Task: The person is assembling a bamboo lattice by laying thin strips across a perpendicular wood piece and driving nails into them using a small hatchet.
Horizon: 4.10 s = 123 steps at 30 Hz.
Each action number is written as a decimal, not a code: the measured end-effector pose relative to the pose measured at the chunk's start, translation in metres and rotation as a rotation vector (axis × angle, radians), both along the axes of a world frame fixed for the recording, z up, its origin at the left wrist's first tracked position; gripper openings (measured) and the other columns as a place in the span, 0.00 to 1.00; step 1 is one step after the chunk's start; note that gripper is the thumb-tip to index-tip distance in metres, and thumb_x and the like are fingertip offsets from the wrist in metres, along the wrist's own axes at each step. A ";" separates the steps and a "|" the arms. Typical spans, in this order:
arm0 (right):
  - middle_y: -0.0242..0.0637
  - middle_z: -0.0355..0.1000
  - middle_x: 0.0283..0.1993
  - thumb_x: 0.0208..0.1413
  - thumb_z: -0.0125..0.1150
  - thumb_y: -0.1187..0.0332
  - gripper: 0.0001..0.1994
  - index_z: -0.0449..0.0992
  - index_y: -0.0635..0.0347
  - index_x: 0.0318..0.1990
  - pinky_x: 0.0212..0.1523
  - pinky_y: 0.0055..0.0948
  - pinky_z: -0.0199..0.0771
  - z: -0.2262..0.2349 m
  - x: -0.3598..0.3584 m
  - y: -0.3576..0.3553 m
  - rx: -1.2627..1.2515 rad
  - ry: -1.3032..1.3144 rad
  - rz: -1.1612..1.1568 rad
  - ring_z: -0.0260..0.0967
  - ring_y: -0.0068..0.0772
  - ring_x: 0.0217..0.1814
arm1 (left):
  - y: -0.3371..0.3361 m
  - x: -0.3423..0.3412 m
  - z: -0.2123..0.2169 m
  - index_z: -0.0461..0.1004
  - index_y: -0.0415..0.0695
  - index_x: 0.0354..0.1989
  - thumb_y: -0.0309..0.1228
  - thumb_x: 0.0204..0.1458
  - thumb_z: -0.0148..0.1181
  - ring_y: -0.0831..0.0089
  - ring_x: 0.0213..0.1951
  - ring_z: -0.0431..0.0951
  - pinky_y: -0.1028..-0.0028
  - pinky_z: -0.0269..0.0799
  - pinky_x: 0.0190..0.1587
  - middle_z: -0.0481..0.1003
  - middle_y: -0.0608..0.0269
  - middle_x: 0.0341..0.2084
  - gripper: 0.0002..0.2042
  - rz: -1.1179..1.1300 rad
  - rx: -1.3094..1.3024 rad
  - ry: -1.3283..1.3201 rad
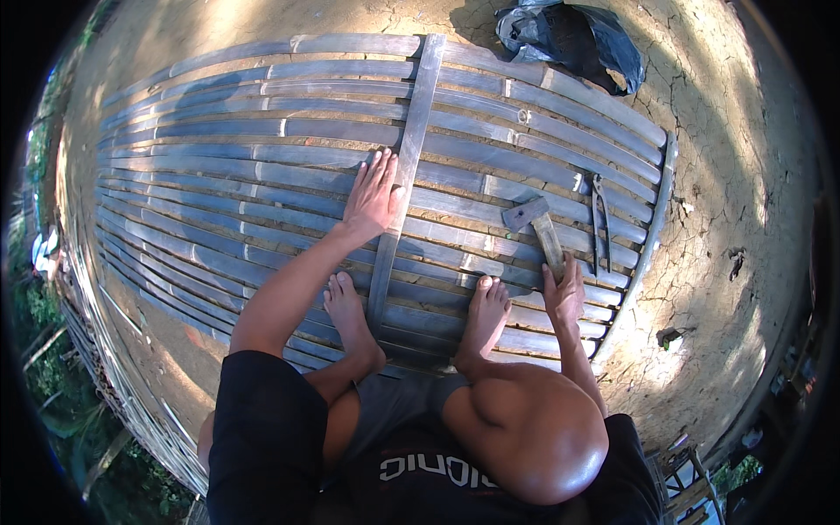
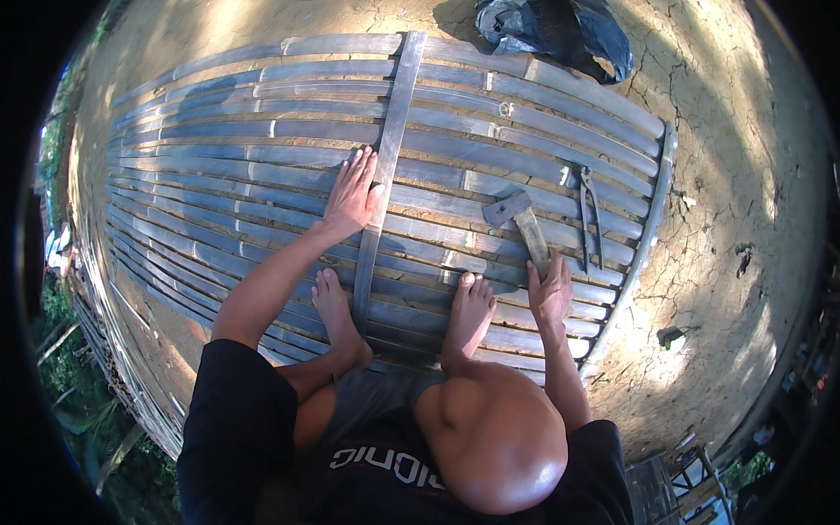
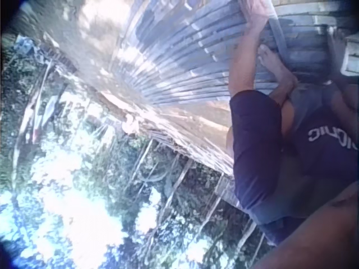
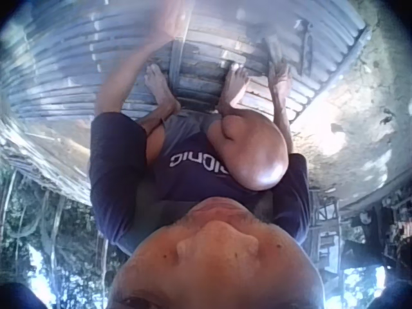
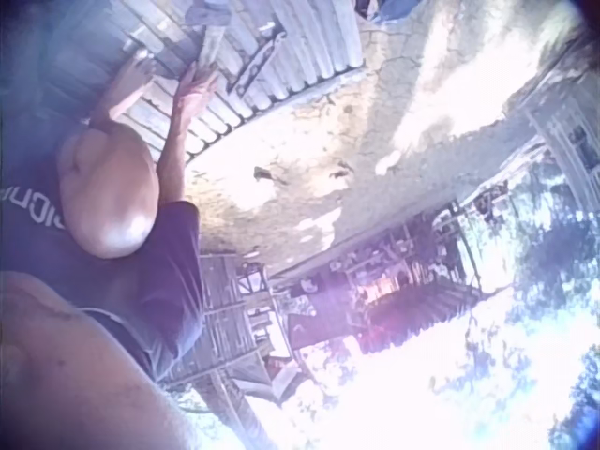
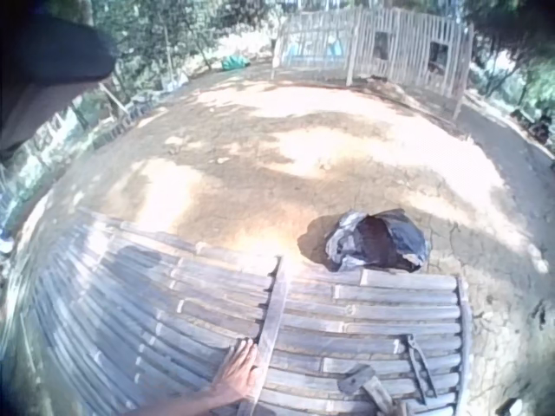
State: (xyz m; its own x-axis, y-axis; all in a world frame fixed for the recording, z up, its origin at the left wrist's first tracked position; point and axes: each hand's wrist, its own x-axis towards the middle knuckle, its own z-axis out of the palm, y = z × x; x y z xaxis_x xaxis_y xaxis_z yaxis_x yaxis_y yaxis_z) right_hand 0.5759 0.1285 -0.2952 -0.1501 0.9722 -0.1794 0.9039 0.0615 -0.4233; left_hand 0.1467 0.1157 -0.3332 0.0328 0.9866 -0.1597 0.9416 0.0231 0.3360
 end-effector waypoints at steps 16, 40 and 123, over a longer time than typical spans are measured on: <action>0.48 0.68 0.46 0.56 0.65 0.68 0.16 0.75 0.59 0.51 0.53 0.47 0.64 0.017 -0.008 0.054 0.202 0.085 0.050 0.64 0.52 0.50 | 0.001 0.038 0.002 0.42 0.33 0.74 0.29 0.59 0.46 0.51 0.77 0.39 0.50 0.31 0.75 0.42 0.43 0.75 0.36 0.150 0.071 0.026; 0.59 0.74 0.47 0.58 0.56 0.66 0.12 0.73 0.62 0.45 0.52 0.51 0.72 -0.082 -0.150 0.477 0.289 -0.027 0.135 0.72 0.60 0.52 | 0.002 0.037 -0.004 0.49 0.35 0.73 0.35 0.65 0.38 0.51 0.76 0.43 0.49 0.34 0.75 0.48 0.45 0.74 0.30 0.239 0.019 -0.037; 0.49 0.70 0.48 0.53 0.64 0.64 0.21 0.69 0.62 0.52 0.53 0.47 0.70 0.008 -0.013 -0.028 -0.202 0.210 0.288 0.68 0.54 0.52 | -0.071 0.046 0.002 0.78 0.37 0.52 0.26 0.64 0.55 0.76 0.41 0.78 0.75 0.76 0.46 0.78 0.61 0.42 0.11 1.028 0.014 -0.821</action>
